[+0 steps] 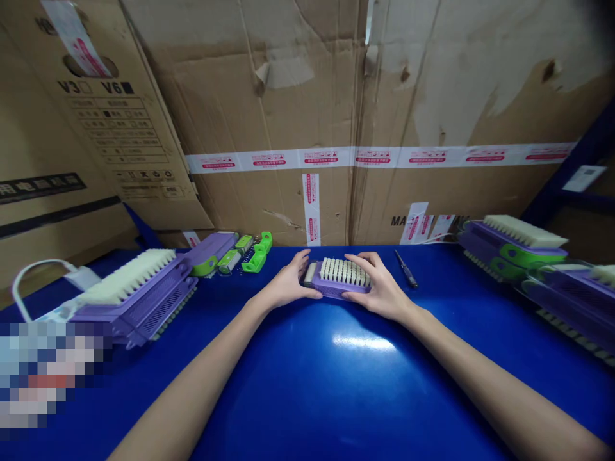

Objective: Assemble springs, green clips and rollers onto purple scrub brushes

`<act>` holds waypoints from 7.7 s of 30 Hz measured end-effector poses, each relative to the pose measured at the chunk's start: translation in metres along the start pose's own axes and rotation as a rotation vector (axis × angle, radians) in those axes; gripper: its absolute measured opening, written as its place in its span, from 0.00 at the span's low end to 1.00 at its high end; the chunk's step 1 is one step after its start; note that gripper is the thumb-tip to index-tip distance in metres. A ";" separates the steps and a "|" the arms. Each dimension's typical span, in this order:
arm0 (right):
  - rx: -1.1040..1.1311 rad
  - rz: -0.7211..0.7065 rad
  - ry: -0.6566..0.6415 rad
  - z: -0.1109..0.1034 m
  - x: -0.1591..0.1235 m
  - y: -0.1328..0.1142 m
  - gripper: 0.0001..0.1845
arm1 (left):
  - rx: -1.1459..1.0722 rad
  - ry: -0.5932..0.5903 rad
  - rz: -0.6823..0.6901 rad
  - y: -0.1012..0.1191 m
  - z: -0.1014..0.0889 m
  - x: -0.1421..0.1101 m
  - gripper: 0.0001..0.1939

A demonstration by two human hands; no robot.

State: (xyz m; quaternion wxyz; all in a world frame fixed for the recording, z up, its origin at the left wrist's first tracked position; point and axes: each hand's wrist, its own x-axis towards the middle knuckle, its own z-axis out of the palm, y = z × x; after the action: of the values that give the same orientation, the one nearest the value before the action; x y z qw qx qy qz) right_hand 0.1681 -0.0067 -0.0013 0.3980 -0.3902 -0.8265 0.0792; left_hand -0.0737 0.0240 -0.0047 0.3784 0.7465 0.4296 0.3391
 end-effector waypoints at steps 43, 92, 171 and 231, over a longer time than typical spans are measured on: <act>0.018 0.134 0.059 0.006 -0.001 -0.001 0.39 | 0.325 0.178 0.101 0.013 0.024 -0.004 0.40; -0.249 0.028 -0.058 -0.001 -0.001 0.010 0.46 | 0.903 0.256 0.320 0.018 0.034 -0.010 0.34; 0.458 0.472 0.143 0.004 0.006 0.021 0.41 | 0.971 0.328 0.258 0.021 0.031 -0.008 0.35; 0.574 0.605 0.295 -0.002 0.009 0.018 0.27 | 0.982 0.271 0.213 0.023 0.030 -0.009 0.36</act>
State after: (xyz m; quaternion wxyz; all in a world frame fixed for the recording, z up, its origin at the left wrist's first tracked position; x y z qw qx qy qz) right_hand 0.1764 0.0121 -0.0030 0.5628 -0.4952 -0.5541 0.3618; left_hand -0.0437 -0.0004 -0.0009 -0.1120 0.8249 0.5050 0.2279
